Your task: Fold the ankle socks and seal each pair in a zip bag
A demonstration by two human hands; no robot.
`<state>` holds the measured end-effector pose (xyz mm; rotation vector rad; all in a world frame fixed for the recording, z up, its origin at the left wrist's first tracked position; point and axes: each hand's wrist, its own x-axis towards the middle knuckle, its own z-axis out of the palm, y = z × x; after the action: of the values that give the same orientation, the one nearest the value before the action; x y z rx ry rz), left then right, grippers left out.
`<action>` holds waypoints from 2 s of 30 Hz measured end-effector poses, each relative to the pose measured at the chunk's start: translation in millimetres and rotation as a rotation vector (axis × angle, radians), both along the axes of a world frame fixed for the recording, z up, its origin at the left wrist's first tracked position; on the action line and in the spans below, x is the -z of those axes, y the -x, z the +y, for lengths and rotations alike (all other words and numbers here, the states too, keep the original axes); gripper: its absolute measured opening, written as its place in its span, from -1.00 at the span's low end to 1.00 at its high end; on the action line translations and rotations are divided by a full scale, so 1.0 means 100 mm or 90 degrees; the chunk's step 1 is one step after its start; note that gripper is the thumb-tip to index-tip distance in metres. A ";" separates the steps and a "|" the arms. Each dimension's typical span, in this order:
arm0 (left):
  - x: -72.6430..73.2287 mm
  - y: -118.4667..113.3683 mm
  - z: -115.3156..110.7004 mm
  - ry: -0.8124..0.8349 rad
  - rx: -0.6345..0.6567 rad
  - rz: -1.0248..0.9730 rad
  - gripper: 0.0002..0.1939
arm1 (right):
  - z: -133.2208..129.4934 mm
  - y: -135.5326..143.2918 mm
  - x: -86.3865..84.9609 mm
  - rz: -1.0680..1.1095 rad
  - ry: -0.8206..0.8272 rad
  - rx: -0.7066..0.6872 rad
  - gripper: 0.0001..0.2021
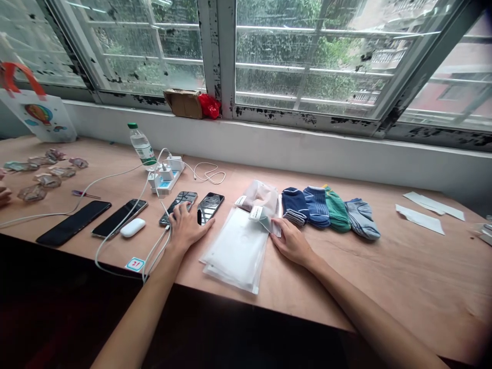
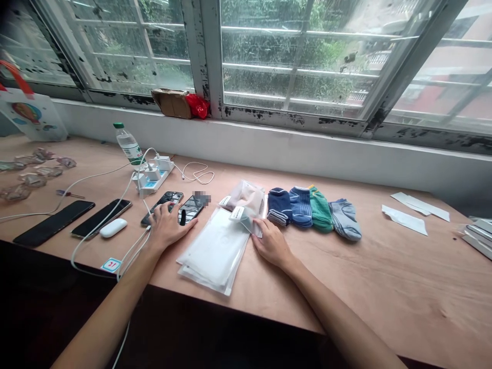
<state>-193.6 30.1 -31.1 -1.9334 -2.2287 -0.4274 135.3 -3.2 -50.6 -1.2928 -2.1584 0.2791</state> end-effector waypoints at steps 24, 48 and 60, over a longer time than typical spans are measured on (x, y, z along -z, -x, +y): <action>0.07 0.02 -0.05 -0.068 0.008 0.006 -0.33 | 0.00 0.00 0.00 -0.005 -0.002 0.000 -0.61; 0.09 0.04 -0.04 -0.073 0.029 0.003 -0.40 | 0.00 0.00 0.02 0.007 -0.002 -0.004 -0.59; 0.03 -0.01 -0.09 -0.074 0.095 0.016 -0.46 | 0.00 0.01 -0.01 0.007 -0.011 -0.010 -0.59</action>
<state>-192.4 21.5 -34.2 -2.0383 -2.0044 -0.5364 134.5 -3.6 -49.9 -1.2620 -2.1585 0.2721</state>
